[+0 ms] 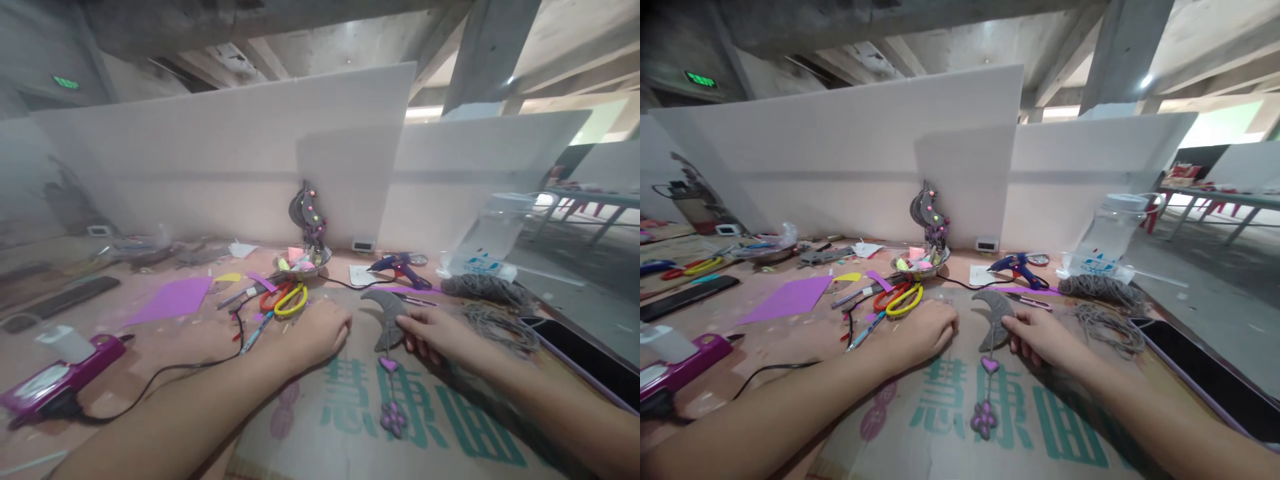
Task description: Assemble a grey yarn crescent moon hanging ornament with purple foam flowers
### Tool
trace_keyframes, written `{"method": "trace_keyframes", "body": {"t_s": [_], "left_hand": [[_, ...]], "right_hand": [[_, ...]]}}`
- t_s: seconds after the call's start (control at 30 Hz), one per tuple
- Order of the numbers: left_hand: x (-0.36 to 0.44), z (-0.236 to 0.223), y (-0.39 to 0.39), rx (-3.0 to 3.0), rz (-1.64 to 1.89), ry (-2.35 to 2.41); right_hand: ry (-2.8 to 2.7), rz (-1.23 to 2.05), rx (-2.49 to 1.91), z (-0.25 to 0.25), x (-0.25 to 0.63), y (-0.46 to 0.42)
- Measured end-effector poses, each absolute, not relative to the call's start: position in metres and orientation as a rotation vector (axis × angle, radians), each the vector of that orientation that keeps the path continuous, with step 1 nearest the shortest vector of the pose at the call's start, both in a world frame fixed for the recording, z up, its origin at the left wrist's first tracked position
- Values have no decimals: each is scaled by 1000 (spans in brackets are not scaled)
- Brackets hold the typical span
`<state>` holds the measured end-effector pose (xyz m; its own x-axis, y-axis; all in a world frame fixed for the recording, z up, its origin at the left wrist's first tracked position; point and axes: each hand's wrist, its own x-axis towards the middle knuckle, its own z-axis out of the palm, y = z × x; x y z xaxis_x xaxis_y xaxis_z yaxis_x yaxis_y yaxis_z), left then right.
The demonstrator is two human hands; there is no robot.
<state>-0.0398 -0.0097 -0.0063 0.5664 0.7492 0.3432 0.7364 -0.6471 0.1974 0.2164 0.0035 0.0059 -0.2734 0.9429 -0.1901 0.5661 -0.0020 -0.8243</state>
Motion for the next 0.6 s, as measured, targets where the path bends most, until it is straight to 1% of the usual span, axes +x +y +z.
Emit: {"method": "trace_keyframes", "body": {"t_s": [0.1,0.17,0.27,0.4,0.6], "left_hand": [[-38,-7,-11,2939,535,1258],[-38,-7,-10,2940,521,1282],[-39,-10,-6,2834,582,1318],[-41,-13,-2,2723,668,1314],[-38,-11,-6,2799,733,1326]], "right_hand": [[-1774,1166,-1479,6,219,2],[-1737,1136,-1439,7,221,-7],[-1799,1069,-1410,6,227,-23],[-1945,882,-1325,-3,237,-32],[-2077,747,-1323,-17,247,-25]]}}
